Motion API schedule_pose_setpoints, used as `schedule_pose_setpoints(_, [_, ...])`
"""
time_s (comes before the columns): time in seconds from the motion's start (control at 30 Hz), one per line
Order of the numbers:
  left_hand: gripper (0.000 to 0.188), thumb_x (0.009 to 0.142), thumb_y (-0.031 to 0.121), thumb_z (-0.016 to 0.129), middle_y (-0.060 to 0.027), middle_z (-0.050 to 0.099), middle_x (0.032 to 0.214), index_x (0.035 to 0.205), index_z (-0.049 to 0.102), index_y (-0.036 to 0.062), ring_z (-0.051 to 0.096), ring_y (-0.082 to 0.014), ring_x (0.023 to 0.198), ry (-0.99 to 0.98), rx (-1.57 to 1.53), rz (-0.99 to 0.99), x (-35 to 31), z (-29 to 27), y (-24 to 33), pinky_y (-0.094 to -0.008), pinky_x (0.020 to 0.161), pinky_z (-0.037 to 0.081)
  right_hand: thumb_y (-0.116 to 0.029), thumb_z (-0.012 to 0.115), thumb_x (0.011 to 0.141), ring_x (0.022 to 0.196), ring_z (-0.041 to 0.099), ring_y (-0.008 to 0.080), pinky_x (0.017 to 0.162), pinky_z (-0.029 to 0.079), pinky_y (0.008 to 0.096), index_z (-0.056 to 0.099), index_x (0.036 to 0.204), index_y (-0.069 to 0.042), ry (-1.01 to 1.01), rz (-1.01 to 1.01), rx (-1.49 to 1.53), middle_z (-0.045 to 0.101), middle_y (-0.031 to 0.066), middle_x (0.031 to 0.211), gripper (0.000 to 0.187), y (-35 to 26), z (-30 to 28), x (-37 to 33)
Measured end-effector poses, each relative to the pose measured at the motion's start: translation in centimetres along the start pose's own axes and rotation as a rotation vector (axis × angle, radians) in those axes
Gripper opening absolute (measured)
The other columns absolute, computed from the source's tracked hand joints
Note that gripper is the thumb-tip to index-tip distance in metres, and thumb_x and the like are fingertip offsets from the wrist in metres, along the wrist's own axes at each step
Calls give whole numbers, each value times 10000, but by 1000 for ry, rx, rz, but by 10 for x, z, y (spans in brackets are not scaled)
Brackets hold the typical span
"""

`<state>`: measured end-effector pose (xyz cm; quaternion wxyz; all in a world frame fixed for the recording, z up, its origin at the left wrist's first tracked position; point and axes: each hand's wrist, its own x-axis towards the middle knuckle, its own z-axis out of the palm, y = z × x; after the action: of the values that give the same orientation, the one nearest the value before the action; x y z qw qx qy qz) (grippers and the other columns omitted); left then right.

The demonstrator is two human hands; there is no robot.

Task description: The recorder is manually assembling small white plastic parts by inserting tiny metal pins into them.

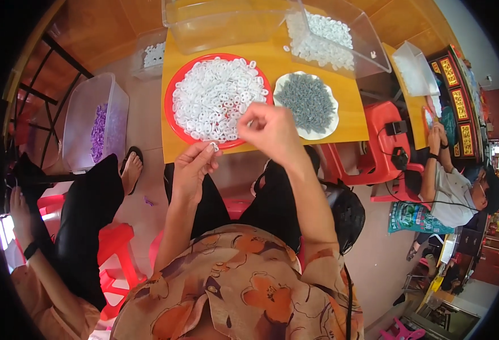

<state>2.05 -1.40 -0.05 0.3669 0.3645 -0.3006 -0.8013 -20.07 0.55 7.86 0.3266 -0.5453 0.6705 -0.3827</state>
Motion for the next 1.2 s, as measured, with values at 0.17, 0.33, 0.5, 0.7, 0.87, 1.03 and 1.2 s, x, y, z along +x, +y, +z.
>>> schedule_pose_setpoints(0.17, [133, 1015, 152, 698, -61, 774, 967, 1079, 749, 47, 654, -87, 745, -31, -23, 2, -6, 11, 2, -234, 681, 484, 38, 750, 876, 705, 565, 3, 618, 463, 195, 683, 834, 11, -31, -9, 274, 689, -10, 819, 83, 11, 21, -37])
schedule_pose_setpoints(0.33, [127, 1015, 149, 695, -56, 772, 969, 1078, 744, 51, 652, -86, 741, -48, -17, 6, -11, 11, 1, -230, 680, 484, 27, 747, 893, 721, 579, 8, 646, 468, 192, 697, 876, 2, -33, -56, 290, 712, 5, 891, 58, 8, 23, -42])
schedule_pose_setpoints(0.5, [134, 1010, 111, 693, -77, 772, 950, 1107, 743, 35, 638, -83, 717, -30, 19, 31, -10, 10, 1, -210, 656, 483, 18, 749, 900, 739, 627, 36, 657, 488, 207, 682, 954, -4, -15, -87, 128, 724, 11, 902, 89, -14, 25, -42])
schedule_pose_setpoints(0.7, [198, 1000, 113, 707, -61, 774, 936, 1160, 763, 10, 619, -71, 710, -1, 57, 93, -12, 14, 2, -206, 647, 468, 35, 726, 918, 856, 732, 102, 748, 552, 241, 651, 1047, 1, -8, -142, 129, 743, 50, 926, 153, -18, 29, -41])
schedule_pose_setpoints(0.87, [196, 993, 112, 713, -57, 772, 933, 1147, 771, 7, 612, -67, 706, 12, 82, 134, -10, 11, 1, -202, 645, 461, 52, 711, 920, 903, 761, 136, 780, 564, 255, 635, 1058, 4, -23, -160, 128, 752, 66, 960, 164, -16, 32, -40])
schedule_pose_setpoints(1.03, [192, 987, 113, 718, -52, 769, 926, 1138, 779, 12, 607, -65, 705, 12, 97, 130, -11, 13, 2, -202, 644, 459, 69, 691, 921, 923, 768, 156, 802, 574, 265, 618, 1078, 6, -30, -146, 137, 752, 87, 967, 184, -13, 32, -42])
schedule_pose_setpoints(1.2, [176, 980, 96, 730, -45, 768, 926, 1126, 775, 10, 607, -64, 709, 14, 128, 183, -13, 16, 1, -210, 654, 472, 77, 677, 924, 927, 770, 175, 808, 583, 284, 607, 1092, 8, -29, -163, 110, 750, 101, 963, 195, -15, 32, -43])
